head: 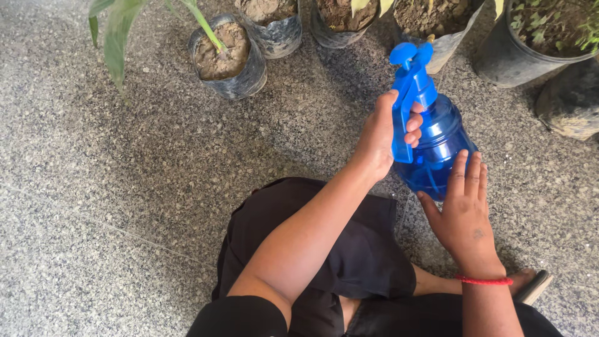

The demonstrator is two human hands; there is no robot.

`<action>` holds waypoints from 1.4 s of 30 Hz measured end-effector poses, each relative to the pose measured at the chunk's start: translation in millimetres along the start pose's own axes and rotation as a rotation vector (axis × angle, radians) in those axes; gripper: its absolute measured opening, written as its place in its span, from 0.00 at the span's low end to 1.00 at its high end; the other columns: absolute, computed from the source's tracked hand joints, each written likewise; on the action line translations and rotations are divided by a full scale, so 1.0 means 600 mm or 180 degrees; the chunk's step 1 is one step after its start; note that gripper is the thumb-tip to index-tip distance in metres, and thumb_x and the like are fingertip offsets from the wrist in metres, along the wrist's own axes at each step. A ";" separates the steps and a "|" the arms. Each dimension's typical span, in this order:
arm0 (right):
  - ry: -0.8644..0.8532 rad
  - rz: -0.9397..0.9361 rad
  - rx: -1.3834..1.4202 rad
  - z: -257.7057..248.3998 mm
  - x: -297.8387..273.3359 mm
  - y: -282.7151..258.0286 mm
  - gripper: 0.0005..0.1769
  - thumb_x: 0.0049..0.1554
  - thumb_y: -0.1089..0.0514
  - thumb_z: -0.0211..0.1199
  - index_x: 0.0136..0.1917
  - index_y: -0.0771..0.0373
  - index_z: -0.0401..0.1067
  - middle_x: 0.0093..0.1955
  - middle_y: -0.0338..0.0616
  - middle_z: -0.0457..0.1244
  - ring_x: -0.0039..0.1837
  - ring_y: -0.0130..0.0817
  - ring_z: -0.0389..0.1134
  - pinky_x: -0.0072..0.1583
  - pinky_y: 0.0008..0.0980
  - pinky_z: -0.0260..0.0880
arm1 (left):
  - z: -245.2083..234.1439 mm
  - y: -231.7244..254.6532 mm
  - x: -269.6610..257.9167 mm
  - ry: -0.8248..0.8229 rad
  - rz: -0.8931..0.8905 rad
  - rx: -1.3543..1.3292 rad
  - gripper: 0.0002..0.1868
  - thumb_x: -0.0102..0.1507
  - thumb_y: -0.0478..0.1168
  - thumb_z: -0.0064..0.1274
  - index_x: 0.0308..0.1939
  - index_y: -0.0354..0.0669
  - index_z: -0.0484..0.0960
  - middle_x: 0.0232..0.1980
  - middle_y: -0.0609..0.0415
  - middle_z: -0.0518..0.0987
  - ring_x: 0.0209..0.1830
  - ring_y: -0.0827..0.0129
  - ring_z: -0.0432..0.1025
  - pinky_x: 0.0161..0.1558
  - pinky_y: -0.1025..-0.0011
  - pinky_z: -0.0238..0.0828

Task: The person sits on the floor and uses a blue manual pump sprayer to mist several potted plants. They repeatedly pump the handle to build pressure and then spray the foliage of multiple plants in a row.

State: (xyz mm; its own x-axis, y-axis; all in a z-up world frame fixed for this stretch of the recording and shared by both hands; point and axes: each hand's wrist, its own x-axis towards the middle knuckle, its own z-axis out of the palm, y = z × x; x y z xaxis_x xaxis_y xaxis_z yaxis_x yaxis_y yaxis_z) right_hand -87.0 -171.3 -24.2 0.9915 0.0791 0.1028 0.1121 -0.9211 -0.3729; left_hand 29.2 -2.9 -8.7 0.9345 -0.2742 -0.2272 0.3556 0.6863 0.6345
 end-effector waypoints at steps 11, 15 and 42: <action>-0.0014 -0.0041 -0.0052 0.003 -0.001 0.007 0.58 0.55 0.44 0.67 0.82 0.77 0.40 0.81 0.78 0.40 0.81 0.74 0.42 0.76 0.58 0.50 | 0.001 -0.006 -0.001 -0.0040 0.0083 0.0080 0.28 0.70 0.61 0.38 0.43 0.38 0.74 0.26 0.59 0.68 0.23 0.73 0.62 0.32 0.69 0.62; -0.0049 -0.0006 -0.0067 0.003 -0.002 0.007 0.58 0.55 0.44 0.67 0.82 0.76 0.41 0.82 0.77 0.40 0.82 0.73 0.42 0.76 0.58 0.50 | 0.003 -0.002 -0.002 0.0185 -0.0021 -0.0033 0.31 0.72 0.64 0.36 0.39 0.38 0.73 0.24 0.58 0.67 0.21 0.74 0.61 0.29 0.71 0.61; 0.2058 0.0142 0.0997 -0.125 -0.045 0.003 0.25 0.67 0.65 0.67 0.72 0.73 0.62 0.60 0.55 0.64 0.62 0.41 0.68 0.67 0.35 0.70 | 0.077 -0.035 -0.111 -0.1180 0.1642 0.4676 0.31 0.61 0.71 0.43 0.28 0.50 0.80 0.21 0.51 0.77 0.24 0.52 0.77 0.27 0.56 0.73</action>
State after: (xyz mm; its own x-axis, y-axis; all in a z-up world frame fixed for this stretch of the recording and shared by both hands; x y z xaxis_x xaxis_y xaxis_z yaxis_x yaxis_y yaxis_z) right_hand -118.2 -203.8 41.2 0.7693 -0.2869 0.5708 0.1822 -0.7578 -0.6265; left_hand -41.0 -30.3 27.2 0.8099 -0.5200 0.2714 -0.5117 -0.4003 0.7602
